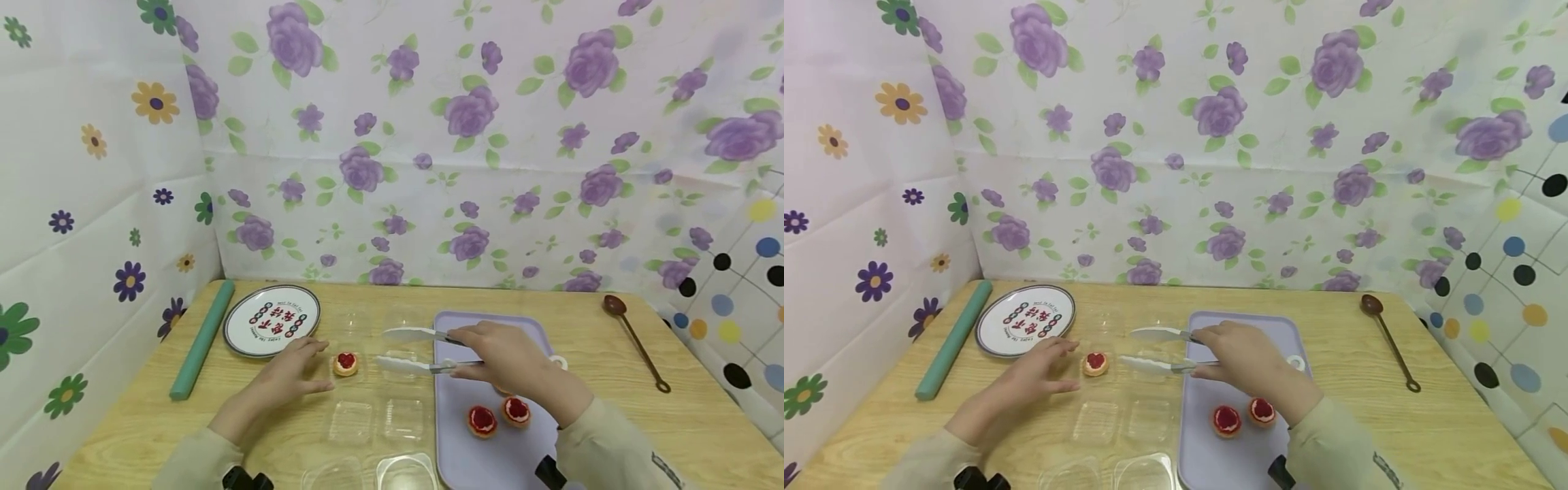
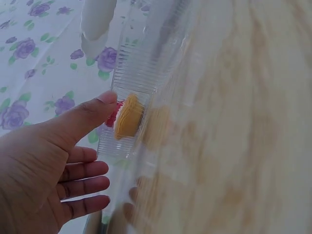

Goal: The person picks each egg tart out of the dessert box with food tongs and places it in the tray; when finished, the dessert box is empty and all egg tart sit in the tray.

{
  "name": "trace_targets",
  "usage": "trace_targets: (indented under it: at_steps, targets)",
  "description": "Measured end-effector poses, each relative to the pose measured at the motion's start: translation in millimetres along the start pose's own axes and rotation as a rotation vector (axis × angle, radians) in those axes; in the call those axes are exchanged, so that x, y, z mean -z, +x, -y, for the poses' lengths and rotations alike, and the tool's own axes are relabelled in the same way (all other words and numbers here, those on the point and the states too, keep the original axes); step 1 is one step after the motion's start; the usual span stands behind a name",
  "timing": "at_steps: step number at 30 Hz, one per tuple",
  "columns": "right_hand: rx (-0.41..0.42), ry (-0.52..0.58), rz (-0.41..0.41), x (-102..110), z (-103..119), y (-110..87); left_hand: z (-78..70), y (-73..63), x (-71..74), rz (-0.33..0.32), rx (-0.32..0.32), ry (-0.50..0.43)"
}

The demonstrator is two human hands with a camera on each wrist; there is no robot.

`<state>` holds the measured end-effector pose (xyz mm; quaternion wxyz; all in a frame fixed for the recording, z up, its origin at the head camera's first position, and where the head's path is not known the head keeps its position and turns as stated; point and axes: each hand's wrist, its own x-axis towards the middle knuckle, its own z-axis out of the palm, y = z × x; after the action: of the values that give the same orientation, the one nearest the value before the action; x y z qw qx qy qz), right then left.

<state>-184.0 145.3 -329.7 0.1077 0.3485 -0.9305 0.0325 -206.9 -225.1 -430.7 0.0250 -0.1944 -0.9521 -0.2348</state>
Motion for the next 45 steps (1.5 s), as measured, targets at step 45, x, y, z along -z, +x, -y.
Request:
trace_targets:
  at_steps: [45]
  targets:
    - [0.13,-0.081,0.133,-21,46,68.2,8.2,1.0,-5.0,-0.026,0.012,-0.09]
